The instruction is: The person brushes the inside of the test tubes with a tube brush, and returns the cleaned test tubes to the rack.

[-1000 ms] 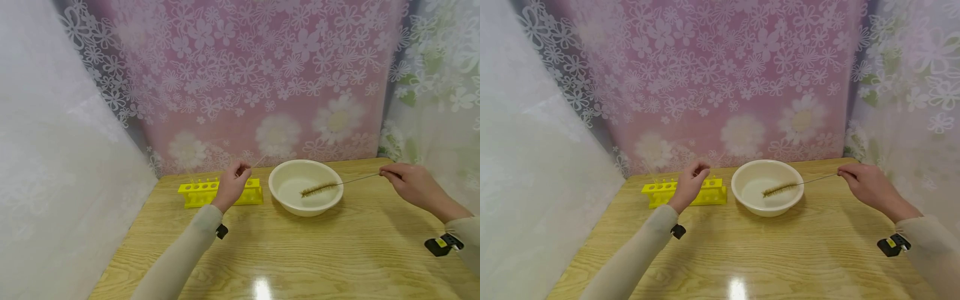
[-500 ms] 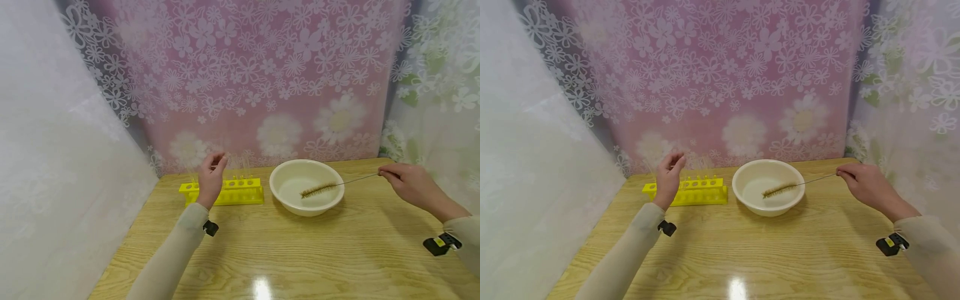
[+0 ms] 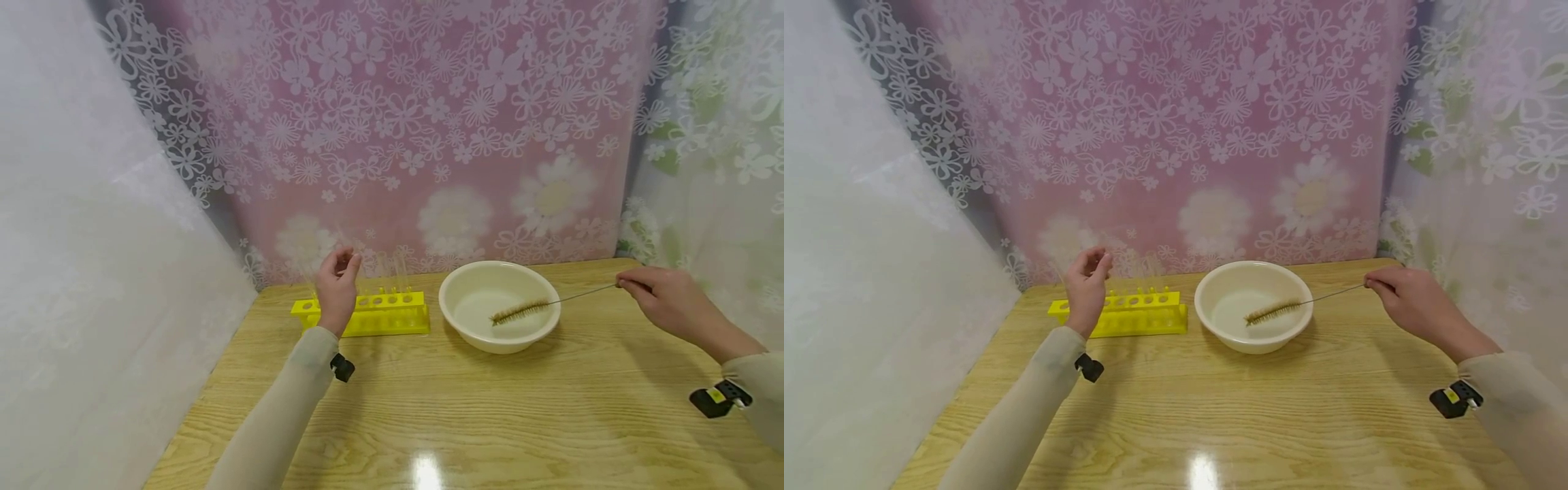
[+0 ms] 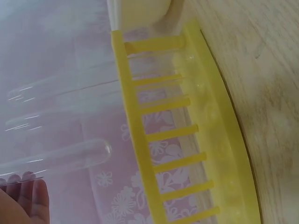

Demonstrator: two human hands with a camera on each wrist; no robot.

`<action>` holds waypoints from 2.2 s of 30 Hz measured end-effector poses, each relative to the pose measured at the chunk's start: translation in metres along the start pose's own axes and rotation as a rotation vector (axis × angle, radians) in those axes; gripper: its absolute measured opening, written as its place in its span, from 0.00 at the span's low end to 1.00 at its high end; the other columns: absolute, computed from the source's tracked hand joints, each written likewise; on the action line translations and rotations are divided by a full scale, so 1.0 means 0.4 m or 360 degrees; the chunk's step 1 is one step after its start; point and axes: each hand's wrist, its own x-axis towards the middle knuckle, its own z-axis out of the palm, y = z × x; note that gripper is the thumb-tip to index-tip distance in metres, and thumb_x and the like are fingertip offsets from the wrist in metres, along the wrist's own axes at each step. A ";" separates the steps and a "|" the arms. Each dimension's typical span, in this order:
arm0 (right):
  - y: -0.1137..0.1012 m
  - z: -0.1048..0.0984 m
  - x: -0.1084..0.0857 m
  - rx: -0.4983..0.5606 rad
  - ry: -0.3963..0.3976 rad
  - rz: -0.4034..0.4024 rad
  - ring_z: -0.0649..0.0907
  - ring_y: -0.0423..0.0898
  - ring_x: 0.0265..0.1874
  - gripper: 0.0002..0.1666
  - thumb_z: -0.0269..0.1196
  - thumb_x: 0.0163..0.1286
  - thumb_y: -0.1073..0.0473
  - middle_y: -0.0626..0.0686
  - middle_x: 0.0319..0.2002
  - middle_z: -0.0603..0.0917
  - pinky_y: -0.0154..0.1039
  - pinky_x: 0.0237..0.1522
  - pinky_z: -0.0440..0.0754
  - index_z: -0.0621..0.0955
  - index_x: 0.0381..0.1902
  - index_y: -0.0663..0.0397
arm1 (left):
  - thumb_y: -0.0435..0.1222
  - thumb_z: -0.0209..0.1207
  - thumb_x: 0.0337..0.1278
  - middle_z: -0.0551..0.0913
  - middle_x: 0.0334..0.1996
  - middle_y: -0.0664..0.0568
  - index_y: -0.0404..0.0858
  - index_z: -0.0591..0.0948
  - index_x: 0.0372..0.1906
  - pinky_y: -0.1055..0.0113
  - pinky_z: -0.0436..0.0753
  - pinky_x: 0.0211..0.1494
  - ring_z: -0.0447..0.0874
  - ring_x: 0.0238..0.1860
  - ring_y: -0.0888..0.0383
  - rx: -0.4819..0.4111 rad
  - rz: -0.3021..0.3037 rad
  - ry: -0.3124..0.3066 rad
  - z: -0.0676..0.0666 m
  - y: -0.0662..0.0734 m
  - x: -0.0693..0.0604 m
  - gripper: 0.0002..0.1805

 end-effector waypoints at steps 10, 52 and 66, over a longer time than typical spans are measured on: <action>-0.001 0.001 -0.001 -0.0017 -0.0004 0.0013 0.87 0.53 0.33 0.10 0.62 0.71 0.68 0.60 0.39 0.89 0.34 0.28 0.79 0.86 0.48 0.63 | 0.41 0.61 0.71 0.83 0.46 0.50 0.44 0.82 0.53 0.55 0.82 0.54 0.82 0.46 0.54 0.0043 -0.0090 -0.0033 0.029 -0.033 -0.006 0.11; -0.033 0.050 0.028 0.0018 -0.0094 0.0030 0.86 0.57 0.34 0.10 0.61 0.72 0.67 0.60 0.38 0.88 0.47 0.30 0.82 0.85 0.47 0.65 | 0.49 0.64 0.66 0.85 0.44 0.53 0.43 0.83 0.54 0.54 0.83 0.51 0.83 0.51 0.50 0.0512 -0.0337 -0.0193 0.052 -0.122 -0.087 0.19; -0.021 0.067 0.032 0.0003 -0.0129 -0.0046 0.86 0.52 0.32 0.10 0.62 0.71 0.68 0.58 0.37 0.88 0.41 0.27 0.80 0.85 0.47 0.65 | 0.46 0.59 0.71 0.81 0.45 0.50 0.40 0.80 0.52 0.56 0.77 0.54 0.79 0.49 0.51 0.0400 -0.0259 -0.0017 -0.021 -0.116 -0.097 0.15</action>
